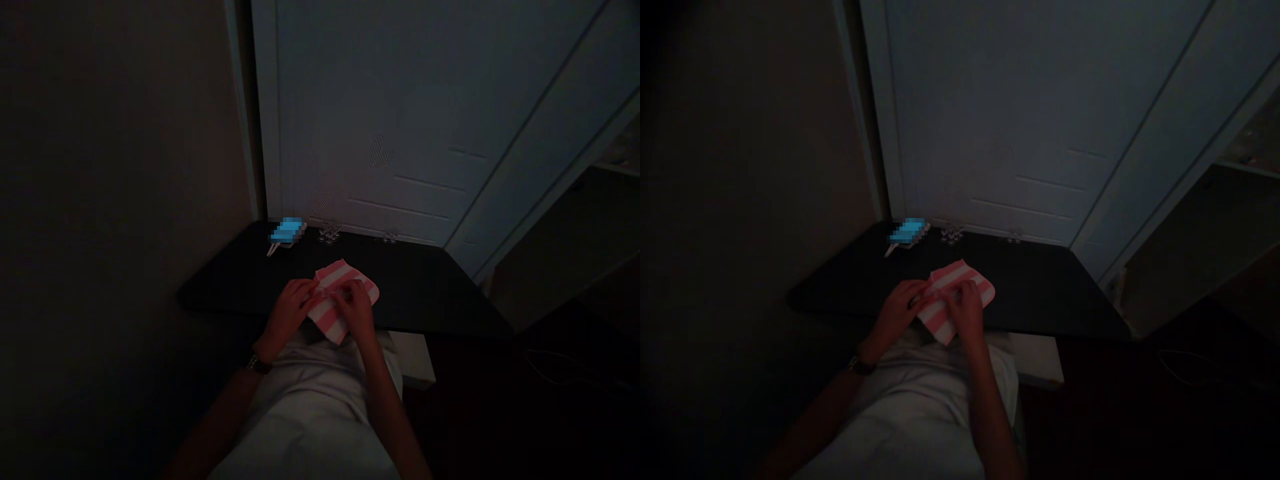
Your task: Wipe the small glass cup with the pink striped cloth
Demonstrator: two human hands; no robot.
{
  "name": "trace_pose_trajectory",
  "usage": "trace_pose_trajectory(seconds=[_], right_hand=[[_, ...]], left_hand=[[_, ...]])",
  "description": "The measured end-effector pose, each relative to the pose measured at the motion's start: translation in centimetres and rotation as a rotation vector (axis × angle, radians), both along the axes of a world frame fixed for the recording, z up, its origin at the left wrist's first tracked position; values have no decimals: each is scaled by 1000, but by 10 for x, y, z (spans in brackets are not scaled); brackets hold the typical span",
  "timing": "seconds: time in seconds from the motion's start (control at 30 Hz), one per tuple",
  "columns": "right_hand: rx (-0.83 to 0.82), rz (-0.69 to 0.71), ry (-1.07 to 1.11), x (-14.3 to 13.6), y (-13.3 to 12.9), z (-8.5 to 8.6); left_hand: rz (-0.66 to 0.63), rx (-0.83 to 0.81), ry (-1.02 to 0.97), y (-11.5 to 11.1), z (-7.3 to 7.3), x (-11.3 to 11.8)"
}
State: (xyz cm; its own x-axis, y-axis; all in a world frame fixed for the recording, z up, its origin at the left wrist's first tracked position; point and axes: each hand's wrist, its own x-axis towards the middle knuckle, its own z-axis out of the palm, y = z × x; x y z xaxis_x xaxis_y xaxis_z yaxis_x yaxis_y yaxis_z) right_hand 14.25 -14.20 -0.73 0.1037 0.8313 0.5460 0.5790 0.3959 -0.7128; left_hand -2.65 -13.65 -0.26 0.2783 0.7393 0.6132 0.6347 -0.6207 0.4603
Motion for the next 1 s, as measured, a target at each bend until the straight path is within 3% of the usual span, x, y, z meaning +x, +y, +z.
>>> trace_pose_trajectory(seconds=[0.53,0.77,1.0], right_hand=[[-56,22,51,-1,-2,0],[-62,-32,338,1,4,0],[-73,85,709,5,13,-2]], left_hand=[[78,22,38,-1,-1,2],[79,45,34,-2,0,2],[151,110,49,-3,2,2]])
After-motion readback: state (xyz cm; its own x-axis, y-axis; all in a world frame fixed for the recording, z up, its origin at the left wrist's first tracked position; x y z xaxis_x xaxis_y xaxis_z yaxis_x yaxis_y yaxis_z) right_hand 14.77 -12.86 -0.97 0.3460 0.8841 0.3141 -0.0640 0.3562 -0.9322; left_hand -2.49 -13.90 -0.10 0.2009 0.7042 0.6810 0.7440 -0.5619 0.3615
